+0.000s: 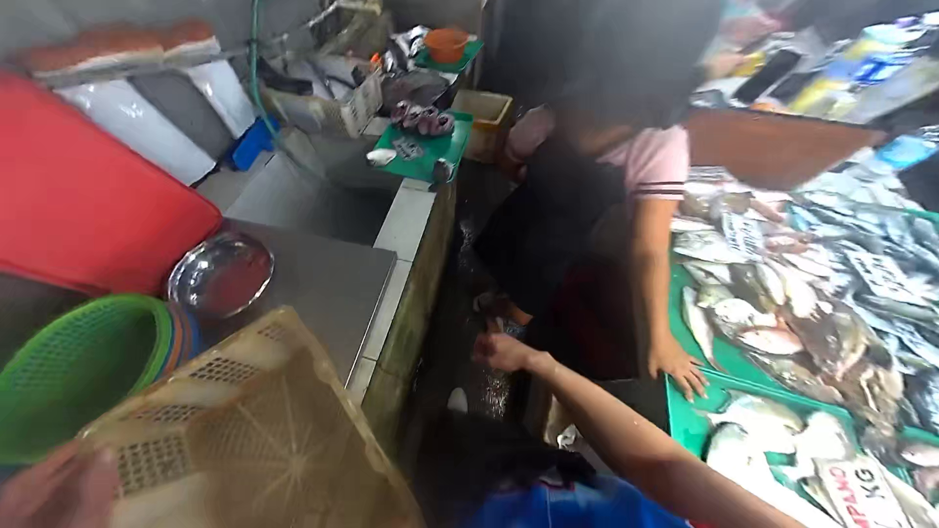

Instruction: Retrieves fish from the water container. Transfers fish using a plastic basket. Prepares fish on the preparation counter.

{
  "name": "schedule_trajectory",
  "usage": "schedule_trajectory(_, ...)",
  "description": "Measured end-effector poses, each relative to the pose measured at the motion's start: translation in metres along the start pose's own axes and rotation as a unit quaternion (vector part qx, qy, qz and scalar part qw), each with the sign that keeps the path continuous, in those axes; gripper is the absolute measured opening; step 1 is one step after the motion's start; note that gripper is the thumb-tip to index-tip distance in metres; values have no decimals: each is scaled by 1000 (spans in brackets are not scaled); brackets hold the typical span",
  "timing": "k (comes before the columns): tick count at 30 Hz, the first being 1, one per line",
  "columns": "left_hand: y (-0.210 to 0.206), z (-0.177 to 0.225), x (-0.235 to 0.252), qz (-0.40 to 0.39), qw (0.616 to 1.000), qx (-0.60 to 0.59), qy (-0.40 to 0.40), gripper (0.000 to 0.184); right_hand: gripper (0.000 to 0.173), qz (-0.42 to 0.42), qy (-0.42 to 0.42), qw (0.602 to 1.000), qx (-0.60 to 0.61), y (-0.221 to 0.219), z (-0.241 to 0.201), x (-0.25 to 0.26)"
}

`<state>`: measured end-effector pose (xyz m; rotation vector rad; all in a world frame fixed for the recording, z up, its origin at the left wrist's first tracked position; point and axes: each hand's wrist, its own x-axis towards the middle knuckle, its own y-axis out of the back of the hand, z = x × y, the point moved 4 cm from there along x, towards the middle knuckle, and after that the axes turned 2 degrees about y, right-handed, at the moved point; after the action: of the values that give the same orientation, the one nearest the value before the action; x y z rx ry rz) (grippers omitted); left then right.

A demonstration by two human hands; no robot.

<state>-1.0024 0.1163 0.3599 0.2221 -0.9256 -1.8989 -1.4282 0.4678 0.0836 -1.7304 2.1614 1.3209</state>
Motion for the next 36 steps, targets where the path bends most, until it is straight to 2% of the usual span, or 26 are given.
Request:
schedule_trajectory(2, -12, -2, 34, -22, 998, 42, -35, 49, 46, 3, 12, 1000, 4, 30, 1, 28)
schedule_trajectory(6, -53, 48, 79, -50, 991, 121, 15, 51, 46, -33, 15, 999, -7, 79, 13, 91)
schedule_trajectory(10, -103, 80, 111, -138, 978, 154, 22, 54, 44, -24, 63, 998, 4, 148, 2, 159)
schedule_trajectory(12, -133, 100, 124, -169, 970, 170, 30, 53, 41, 14, 95, 995, 19, 188, -7, 188)
schedule_trajectory(15, -176, 128, 142, -157, 972, 172, 36, 51, 34, 116, 140, 981, 69, 256, -22, 224)
schedule_trajectory(18, -221, 148, 151, -153, 980, 119, 53, 47, 27, 208, 193, 953, 105, 325, -35, 243)
schedule_trajectory(22, -291, 141, 165, -115, 986, 5, 120, 41, 24, 313, 239, 901, 183, 410, -37, 272)
schedule_trajectory(28, -398, 113, 226, -63, 979, -74, 180, 31, 26, 450, 257, 830, 206, 522, -1, 340)
schedule_trajectory(32, -467, 102, 284, -26, 973, -95, 210, 30, 24, 512, 200, 808, 213, 582, 27, 370)
schedule_trajectory(36, -533, 124, 355, -48, 975, -105, 191, 30, 29, 548, 126, 788, 250, 647, 54, 388)
